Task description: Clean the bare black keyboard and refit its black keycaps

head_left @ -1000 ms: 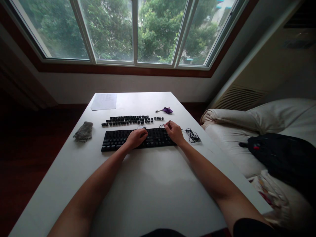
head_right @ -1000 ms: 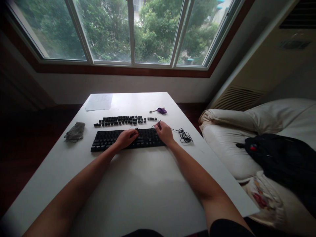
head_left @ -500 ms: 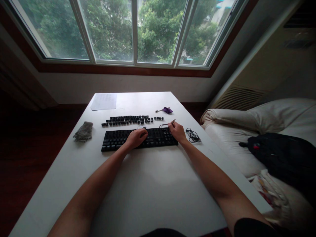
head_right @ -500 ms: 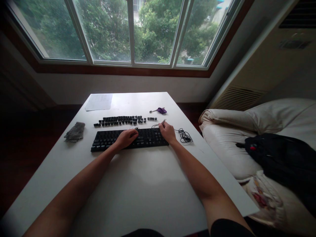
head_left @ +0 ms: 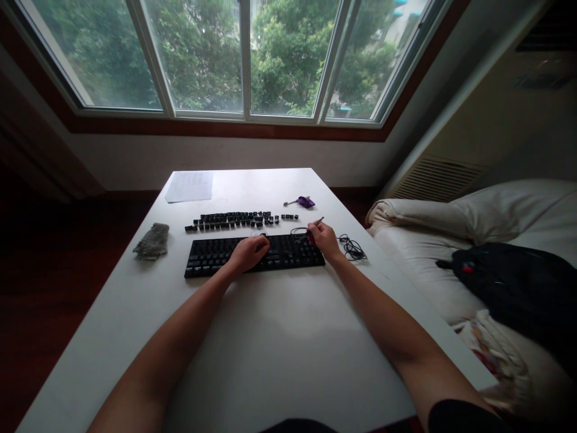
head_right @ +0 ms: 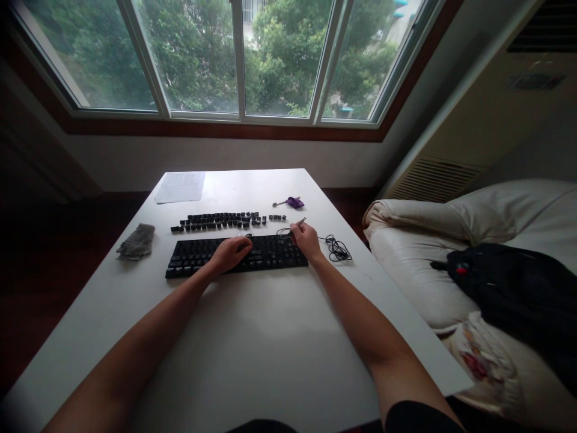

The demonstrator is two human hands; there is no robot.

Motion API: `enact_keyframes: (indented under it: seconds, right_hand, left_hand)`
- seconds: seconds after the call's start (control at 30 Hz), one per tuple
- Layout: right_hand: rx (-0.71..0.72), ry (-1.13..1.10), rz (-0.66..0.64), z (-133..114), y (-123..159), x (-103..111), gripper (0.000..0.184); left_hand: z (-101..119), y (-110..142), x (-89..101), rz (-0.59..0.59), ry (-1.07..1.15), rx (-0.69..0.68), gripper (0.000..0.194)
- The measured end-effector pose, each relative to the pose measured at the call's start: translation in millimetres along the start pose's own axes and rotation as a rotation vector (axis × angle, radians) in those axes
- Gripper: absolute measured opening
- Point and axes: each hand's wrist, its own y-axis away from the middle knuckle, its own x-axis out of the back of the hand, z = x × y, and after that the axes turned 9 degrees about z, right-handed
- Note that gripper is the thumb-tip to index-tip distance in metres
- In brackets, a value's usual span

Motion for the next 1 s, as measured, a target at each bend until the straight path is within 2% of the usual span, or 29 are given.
enact_keyframes:
  seconds: [0.2,0.33,0.43,0.57,1.0]
  right_hand:
    - [0.023,-0.074,-0.179,-17.1,23.5,-14.0,0.041]
    - [-0.006,-0.175,-0.271,-25.0,39.6,-25.2,0.046]
    - [-0.016,-0.213,-0.290,-27.6,46.9,-31.0,0.047]
    - [-0.002,-0.234,-0.297,-27.3,51.2,-33.3,0.044]
    - [0.017,-0.170,-0.332,-27.9,59.8,-34.3,0.044]
  left_hand:
    - [3.7,1.5,1.2,0.006,0.012,-0.005,0.012]
    - [7.6,3.0,1.6,0.005,-0.002,-0.030,0.025]
    - [8.5,3.1,1.7,-0.008,-0.026,-0.085,0.032]
    - [7.2,2.8,1.7,-0.029,-0.052,-0.138,0.028]
    - [3.1,2.9,-1.6,-0.022,-0.097,-0.154,0.020]
